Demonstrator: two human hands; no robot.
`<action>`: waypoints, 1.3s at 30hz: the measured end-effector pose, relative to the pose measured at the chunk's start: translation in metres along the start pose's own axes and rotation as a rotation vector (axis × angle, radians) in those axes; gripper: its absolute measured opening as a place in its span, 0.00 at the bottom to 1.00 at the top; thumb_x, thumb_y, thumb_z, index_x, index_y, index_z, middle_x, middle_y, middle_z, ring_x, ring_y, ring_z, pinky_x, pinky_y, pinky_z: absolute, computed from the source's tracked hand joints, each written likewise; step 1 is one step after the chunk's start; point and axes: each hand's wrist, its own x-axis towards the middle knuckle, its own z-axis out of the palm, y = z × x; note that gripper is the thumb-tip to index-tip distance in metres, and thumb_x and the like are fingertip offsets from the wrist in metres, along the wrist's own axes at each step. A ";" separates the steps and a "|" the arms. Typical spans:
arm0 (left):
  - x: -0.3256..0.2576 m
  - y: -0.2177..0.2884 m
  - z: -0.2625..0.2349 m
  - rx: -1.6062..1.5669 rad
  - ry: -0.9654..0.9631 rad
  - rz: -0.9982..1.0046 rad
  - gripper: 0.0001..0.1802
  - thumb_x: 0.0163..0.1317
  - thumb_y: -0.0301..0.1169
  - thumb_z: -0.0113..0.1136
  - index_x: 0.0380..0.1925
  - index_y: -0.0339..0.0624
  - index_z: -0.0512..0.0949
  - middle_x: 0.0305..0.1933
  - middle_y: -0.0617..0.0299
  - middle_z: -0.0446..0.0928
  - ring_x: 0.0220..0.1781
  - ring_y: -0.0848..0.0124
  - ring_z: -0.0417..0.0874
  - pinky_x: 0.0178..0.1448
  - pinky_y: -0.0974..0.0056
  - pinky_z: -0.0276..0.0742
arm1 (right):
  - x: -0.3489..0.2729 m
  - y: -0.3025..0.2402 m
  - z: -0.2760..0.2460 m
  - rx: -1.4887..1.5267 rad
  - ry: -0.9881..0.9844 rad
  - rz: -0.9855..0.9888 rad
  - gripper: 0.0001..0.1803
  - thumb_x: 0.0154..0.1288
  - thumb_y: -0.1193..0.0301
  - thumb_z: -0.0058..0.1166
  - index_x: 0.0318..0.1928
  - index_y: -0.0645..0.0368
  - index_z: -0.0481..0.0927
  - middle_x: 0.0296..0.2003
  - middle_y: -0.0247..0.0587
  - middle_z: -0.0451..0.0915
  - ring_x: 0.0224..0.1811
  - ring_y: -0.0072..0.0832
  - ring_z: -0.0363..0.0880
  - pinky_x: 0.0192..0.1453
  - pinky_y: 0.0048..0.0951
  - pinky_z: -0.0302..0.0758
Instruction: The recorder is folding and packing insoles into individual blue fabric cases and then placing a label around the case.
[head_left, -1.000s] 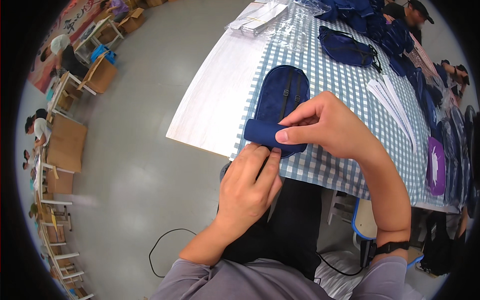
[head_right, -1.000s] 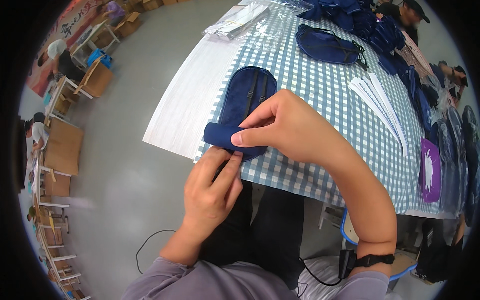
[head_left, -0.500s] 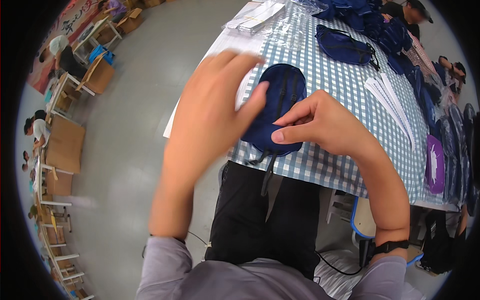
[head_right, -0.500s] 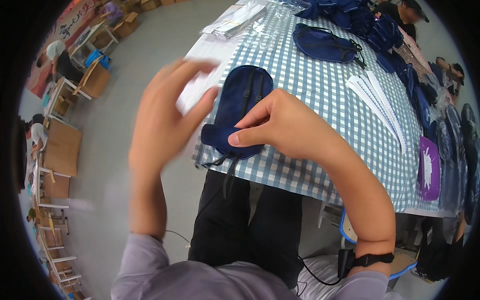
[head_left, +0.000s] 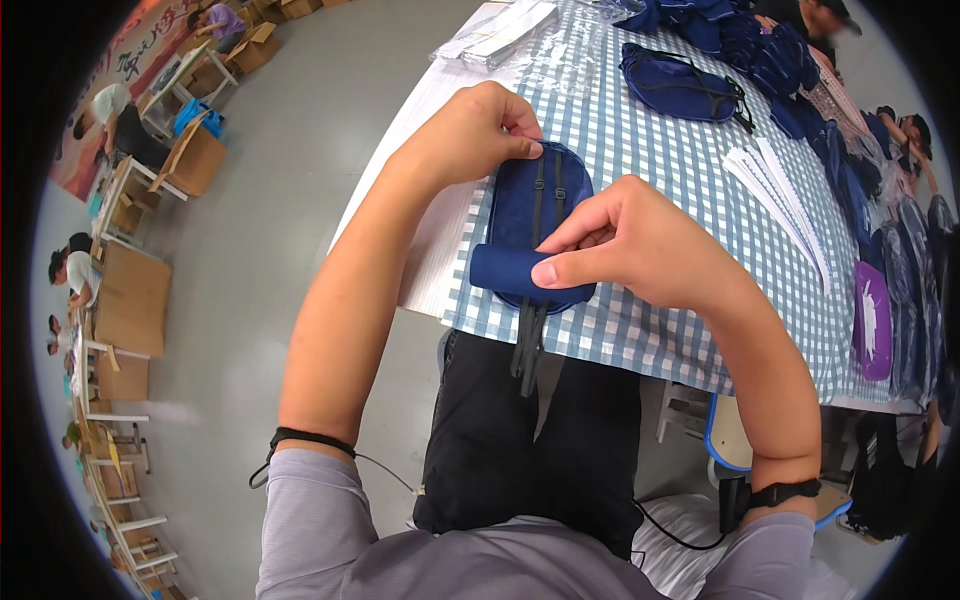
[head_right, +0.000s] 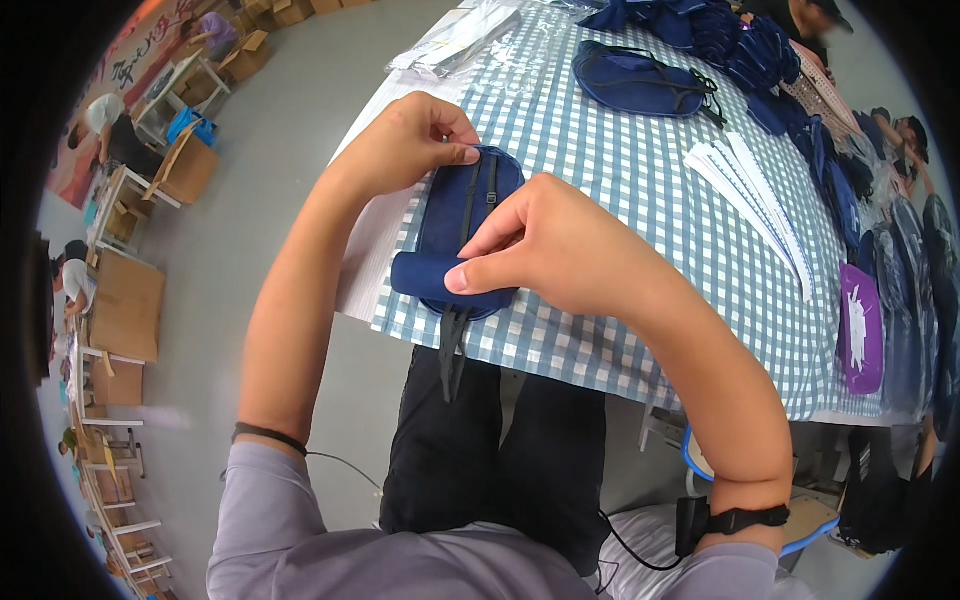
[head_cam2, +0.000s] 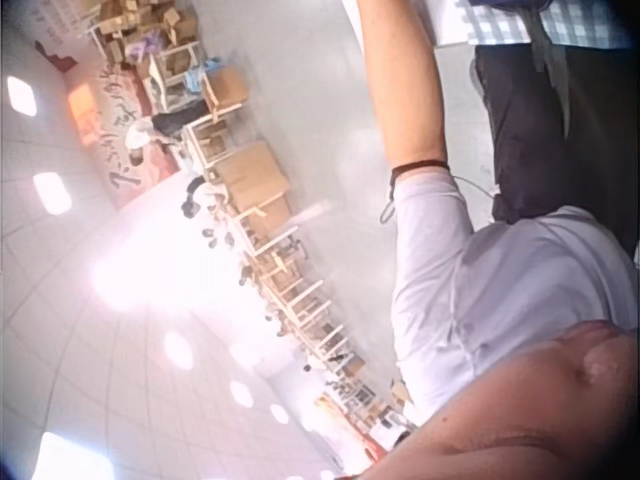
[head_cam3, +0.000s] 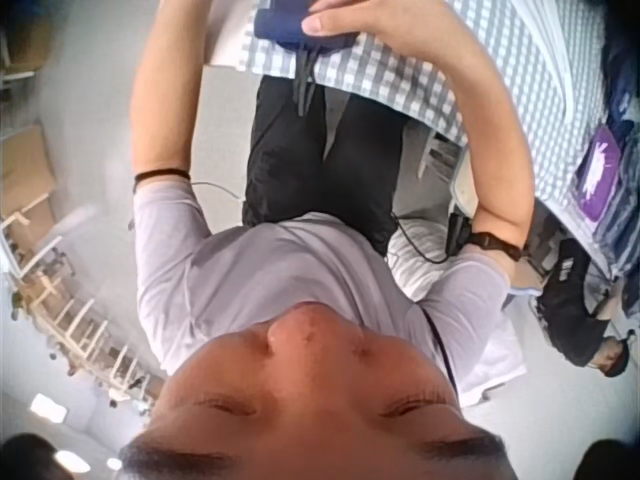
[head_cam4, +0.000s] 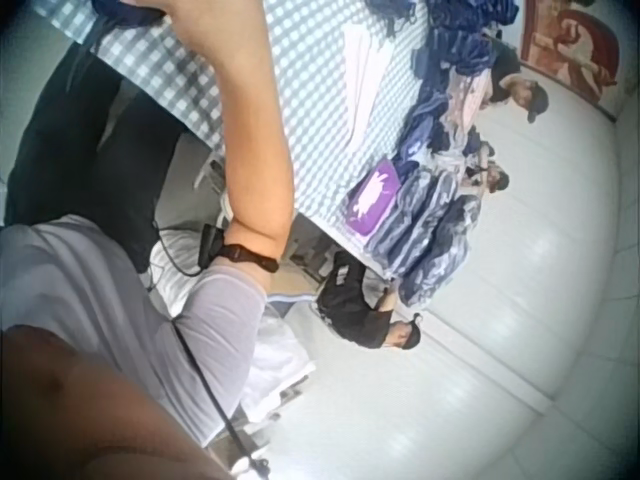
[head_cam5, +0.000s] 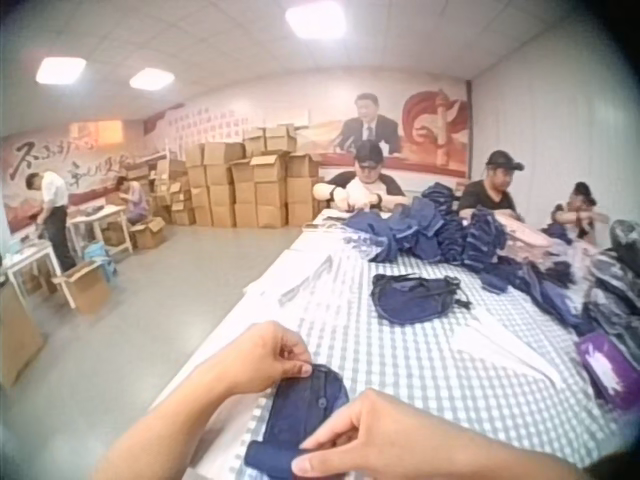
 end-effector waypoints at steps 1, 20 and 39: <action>0.001 0.001 0.001 -0.025 0.014 -0.012 0.06 0.64 0.28 0.79 0.38 0.38 0.91 0.33 0.63 0.89 0.38 0.72 0.87 0.45 0.63 0.82 | 0.000 0.000 -0.001 -0.002 -0.002 0.017 0.20 0.61 0.62 0.81 0.44 0.68 0.95 0.31 0.43 0.91 0.32 0.22 0.83 0.39 0.25 0.77; -0.196 0.102 0.084 0.481 0.477 -0.005 0.24 0.50 0.40 0.90 0.41 0.42 0.86 0.32 0.63 0.82 0.31 0.64 0.84 0.35 0.60 0.77 | 0.007 0.004 -0.001 -0.011 -0.016 -0.023 0.18 0.63 0.64 0.81 0.45 0.66 0.96 0.28 0.35 0.90 0.28 0.15 0.77 0.32 0.22 0.68; -0.218 0.078 0.103 0.311 0.576 0.330 0.26 0.54 0.14 0.74 0.56 0.33 0.88 0.41 0.56 0.86 0.40 0.61 0.89 0.45 0.60 0.85 | 0.008 0.012 -0.002 -0.005 -0.038 -0.050 0.21 0.62 0.58 0.81 0.41 0.66 0.96 0.24 0.34 0.87 0.25 0.15 0.74 0.29 0.23 0.66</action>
